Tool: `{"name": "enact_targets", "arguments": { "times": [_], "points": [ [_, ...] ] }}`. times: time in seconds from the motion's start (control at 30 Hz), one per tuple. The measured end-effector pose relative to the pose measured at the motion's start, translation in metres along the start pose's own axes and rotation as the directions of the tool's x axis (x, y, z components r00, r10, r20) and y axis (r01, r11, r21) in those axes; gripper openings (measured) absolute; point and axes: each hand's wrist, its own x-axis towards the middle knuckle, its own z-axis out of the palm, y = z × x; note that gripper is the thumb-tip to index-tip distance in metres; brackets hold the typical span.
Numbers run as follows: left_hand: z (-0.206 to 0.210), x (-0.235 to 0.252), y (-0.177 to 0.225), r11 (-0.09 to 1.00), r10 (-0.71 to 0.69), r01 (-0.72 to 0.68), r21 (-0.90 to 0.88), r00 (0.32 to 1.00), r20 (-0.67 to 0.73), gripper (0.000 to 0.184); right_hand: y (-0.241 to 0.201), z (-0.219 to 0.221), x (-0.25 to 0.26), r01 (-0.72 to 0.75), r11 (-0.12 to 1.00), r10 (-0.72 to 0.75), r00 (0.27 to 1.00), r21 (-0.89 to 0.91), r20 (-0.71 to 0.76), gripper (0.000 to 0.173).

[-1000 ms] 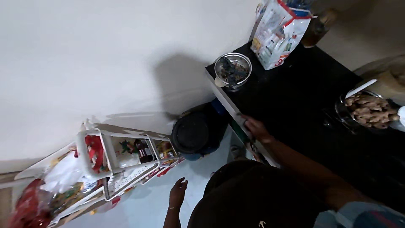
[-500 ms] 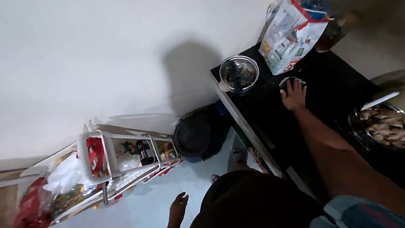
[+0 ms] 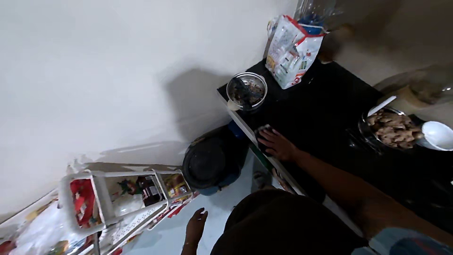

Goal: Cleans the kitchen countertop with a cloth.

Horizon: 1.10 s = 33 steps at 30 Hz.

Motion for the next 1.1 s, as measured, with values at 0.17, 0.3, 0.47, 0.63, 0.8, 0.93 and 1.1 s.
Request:
{"name": "enact_targets", "arguments": {
  "times": [0.17,0.3,0.47,0.63,0.8,0.93,1.1],
  "points": [
    [-0.012,-0.009,-0.001,0.999,-0.003,-0.001,-0.052,0.997,-0.073,0.042,0.112,-0.037,-0.057,-0.344,0.936,0.31,0.908,-0.077,-0.282,0.06],
    [0.0,-0.034,-0.032,0.993,-0.092,0.087,-0.084,0.994,-0.052,0.043,0.166,-0.073,-0.019,-0.651,0.759,0.599,0.71,-0.021,-0.37,0.077],
    [0.029,-0.043,-0.085,0.979,-0.182,0.182,-0.089,0.983,0.011,0.042,0.121,-0.059,0.057,-0.58,0.814,0.516,0.752,-0.039,-0.41,0.085],
    [0.026,-0.028,-0.064,0.99,-0.132,0.132,-0.055,0.991,0.005,0.041,0.035,-0.018,0.069,-0.337,0.932,0.299,0.923,-0.134,-0.24,0.066],
    [0.003,-0.006,-0.018,0.999,-0.006,0.006,-0.053,1.0,-0.018,0.042,-0.052,0.015,0.0,0.025,0.929,0.0,0.998,0.369,-0.068,0.035],
    [-0.009,0.006,-0.01,0.995,0.051,-0.055,-0.078,0.998,-0.045,0.042,-0.056,-0.025,-0.075,-0.066,0.722,0.348,0.895,0.688,-0.28,0.031],
    [-0.006,-0.005,-0.015,0.999,-0.012,0.012,-0.053,1.0,0.008,0.041,0.057,-0.036,-0.14,-0.422,0.857,0.512,0.638,0.296,-0.574,0.044]
  ]
}}
